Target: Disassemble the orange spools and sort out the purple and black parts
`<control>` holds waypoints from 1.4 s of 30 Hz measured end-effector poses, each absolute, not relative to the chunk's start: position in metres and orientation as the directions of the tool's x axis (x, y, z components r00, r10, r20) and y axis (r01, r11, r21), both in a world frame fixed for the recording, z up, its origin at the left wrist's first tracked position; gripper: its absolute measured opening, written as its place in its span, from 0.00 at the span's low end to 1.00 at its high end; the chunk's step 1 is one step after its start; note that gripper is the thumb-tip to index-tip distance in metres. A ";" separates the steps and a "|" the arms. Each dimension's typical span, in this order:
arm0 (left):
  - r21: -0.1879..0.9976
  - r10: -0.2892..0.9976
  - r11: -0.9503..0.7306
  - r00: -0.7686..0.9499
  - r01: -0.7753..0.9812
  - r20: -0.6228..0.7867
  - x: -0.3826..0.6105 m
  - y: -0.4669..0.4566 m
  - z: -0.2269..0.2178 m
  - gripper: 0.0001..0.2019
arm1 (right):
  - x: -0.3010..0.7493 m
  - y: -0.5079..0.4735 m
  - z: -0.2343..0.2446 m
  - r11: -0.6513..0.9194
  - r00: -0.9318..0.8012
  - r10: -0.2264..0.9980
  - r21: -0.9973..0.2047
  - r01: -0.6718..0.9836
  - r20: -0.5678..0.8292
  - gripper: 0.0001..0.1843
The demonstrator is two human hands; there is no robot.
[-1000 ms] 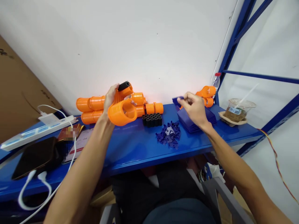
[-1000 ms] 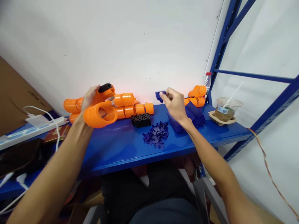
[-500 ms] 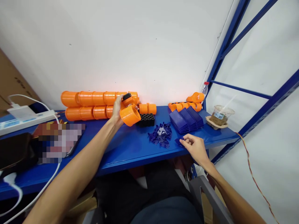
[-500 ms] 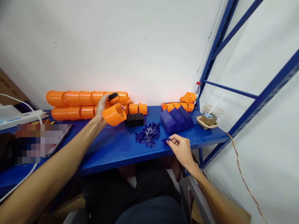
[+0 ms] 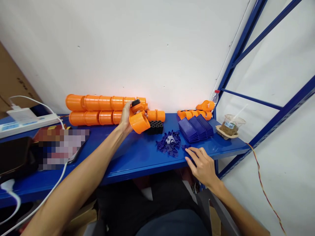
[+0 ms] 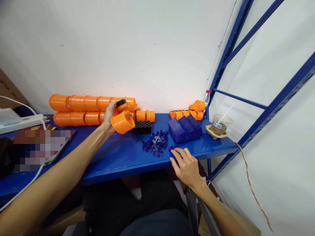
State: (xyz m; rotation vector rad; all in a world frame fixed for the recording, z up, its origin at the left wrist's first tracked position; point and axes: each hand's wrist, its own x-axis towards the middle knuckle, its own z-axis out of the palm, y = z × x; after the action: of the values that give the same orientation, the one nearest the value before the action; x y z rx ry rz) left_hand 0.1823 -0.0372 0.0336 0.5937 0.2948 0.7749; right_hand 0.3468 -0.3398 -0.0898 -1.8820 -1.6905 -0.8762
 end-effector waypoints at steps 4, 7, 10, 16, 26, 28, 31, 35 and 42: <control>0.629 0.748 0.534 0.663 -0.566 -0.038 0.186 -0.035 0.031 0.15 | 0.343 -0.331 -0.088 -0.216 0.088 0.748 0.115 0.970 0.658 0.21; 0.600 0.740 0.562 0.670 -0.569 -0.059 0.187 -0.032 0.029 0.13 | 0.340 -0.324 -0.088 -0.230 0.108 0.761 0.110 0.967 0.639 0.23; 0.590 0.741 0.563 0.670 -0.579 -0.050 0.188 -0.031 0.028 0.13 | 0.337 -0.321 -0.090 -0.231 0.118 0.760 0.097 0.968 0.639 0.24; 0.604 0.742 0.547 0.670 -0.580 -0.028 0.188 -0.036 0.031 0.16 | 0.332 -0.321 -0.089 -0.204 0.111 0.768 0.075 0.976 0.631 0.28; 0.712 0.710 0.485 0.703 -0.509 0.019 0.187 -0.039 0.030 0.16 | 0.339 -0.282 -0.033 0.079 0.066 0.592 -0.139 0.987 0.804 0.15; 0.733 0.704 0.471 0.710 -0.491 0.023 0.187 -0.039 0.028 0.16 | 0.344 -0.242 -0.016 0.159 0.049 0.611 -0.182 0.970 0.790 0.12; 0.764 0.708 0.450 0.707 -0.462 0.011 0.187 -0.039 0.026 0.17 | 0.350 -0.171 0.005 0.243 0.033 0.645 -0.246 0.938 0.764 0.07; 0.801 0.732 0.398 0.681 -0.447 0.016 0.189 -0.039 0.022 0.17 | 0.344 -0.101 0.020 0.344 0.061 0.641 -0.358 0.868 0.765 0.03; 0.830 0.774 0.279 0.625 -0.484 0.105 0.198 -0.032 0.009 0.15 | 0.326 -0.081 0.028 0.379 0.227 0.612 -0.533 0.756 0.757 0.06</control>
State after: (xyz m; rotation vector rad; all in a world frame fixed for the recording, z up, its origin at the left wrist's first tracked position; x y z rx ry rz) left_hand 0.1976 -0.0318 0.0093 0.9640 0.3500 0.8670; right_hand 0.3256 -0.0808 0.0282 -1.3080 -1.4605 -0.1536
